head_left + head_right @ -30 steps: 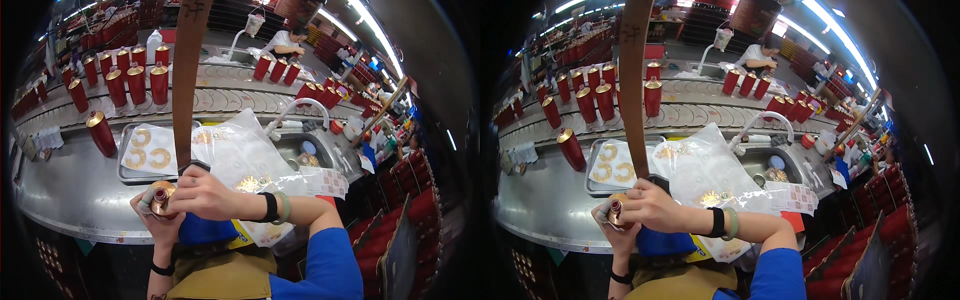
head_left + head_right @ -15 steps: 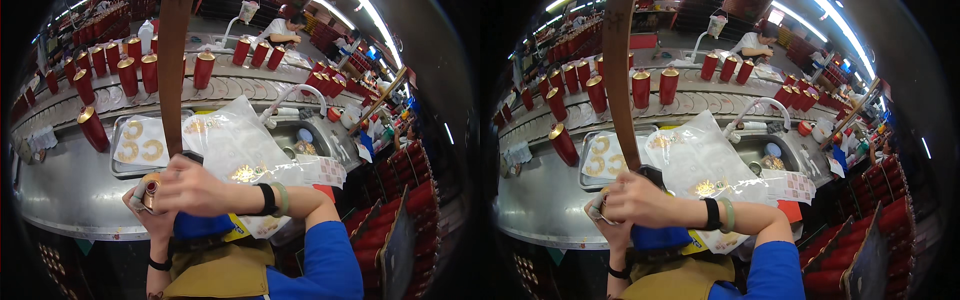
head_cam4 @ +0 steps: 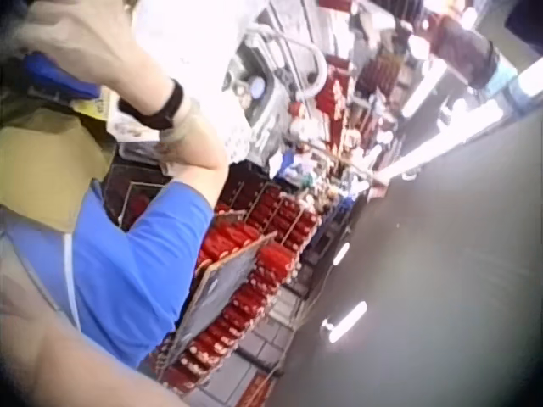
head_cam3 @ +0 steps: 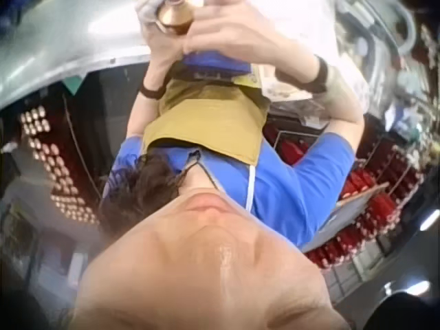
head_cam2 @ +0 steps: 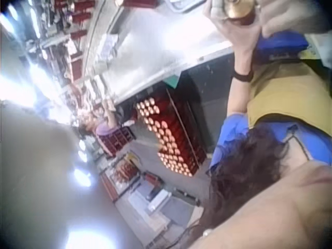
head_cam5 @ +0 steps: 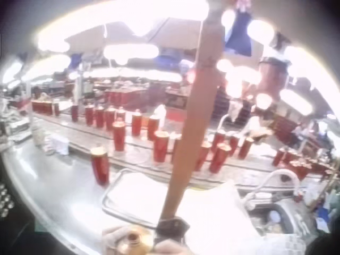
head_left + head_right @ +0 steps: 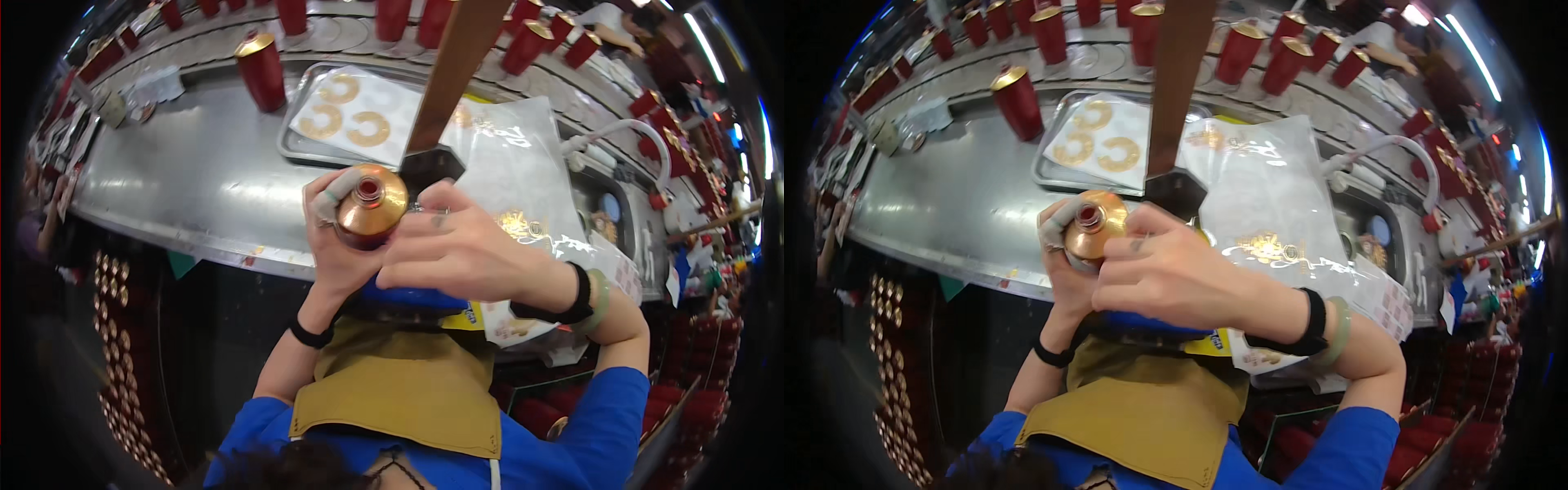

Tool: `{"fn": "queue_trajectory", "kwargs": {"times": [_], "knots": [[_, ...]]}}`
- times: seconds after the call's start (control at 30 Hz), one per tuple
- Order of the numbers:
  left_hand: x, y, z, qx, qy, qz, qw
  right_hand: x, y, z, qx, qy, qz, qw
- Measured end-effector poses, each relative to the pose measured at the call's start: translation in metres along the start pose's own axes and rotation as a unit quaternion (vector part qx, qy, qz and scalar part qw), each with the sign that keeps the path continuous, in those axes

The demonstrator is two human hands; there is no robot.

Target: Applying decorative labels and top seals to red liquor bottles on a production line.

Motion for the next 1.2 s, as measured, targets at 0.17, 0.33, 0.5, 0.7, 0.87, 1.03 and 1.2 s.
{"fn": "queue_trajectory", "kwargs": {"times": [0.17, 0.33, 0.5, 0.7, 0.87, 1.03, 1.2], "knots": [[0.006, -0.002, -0.006, 0.035, 0.083, 0.026, 0.996, -0.02, 0.003, 0.015, -0.082, 0.037, -0.107, 0.99], [0.001, -0.001, -0.003, -0.029, -0.03, 0.005, 0.999, -0.017, 0.008, -0.005, 0.011, -0.024, -0.027, 0.999], [0.0, -0.003, 0.001, -0.006, -0.028, 0.012, 1.0, -0.029, 0.015, 0.008, -0.106, 0.042, -0.075, 0.991], [0.011, 0.002, 0.0, 0.054, 0.14, 0.063, 0.987, -0.032, 0.014, 0.013, -0.089, -0.019, -0.046, 0.995], [0.018, 0.006, -0.011, 0.09, 0.104, 0.094, 0.986, -0.038, 0.017, 0.011, -0.132, 0.021, -0.052, 0.99], [0.01, 0.003, -0.012, 0.026, 0.037, 0.061, 0.997, -0.021, 0.032, -0.018, -0.01, -0.064, -0.127, 0.99], [0.007, 0.007, -0.011, -0.004, 0.02, 0.103, 0.994, -0.065, 0.053, -0.016, -0.165, -0.194, -0.435, 0.864]]}}
Point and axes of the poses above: each hand's wrist, its own y-axis away from the middle knuckle, its own z-axis out of the back of the hand, x = y × z, the point moved 7 cm from there along -y, towards the middle knuckle, and after that the axes turned 3 degrees about x, right-handed, at the moved point
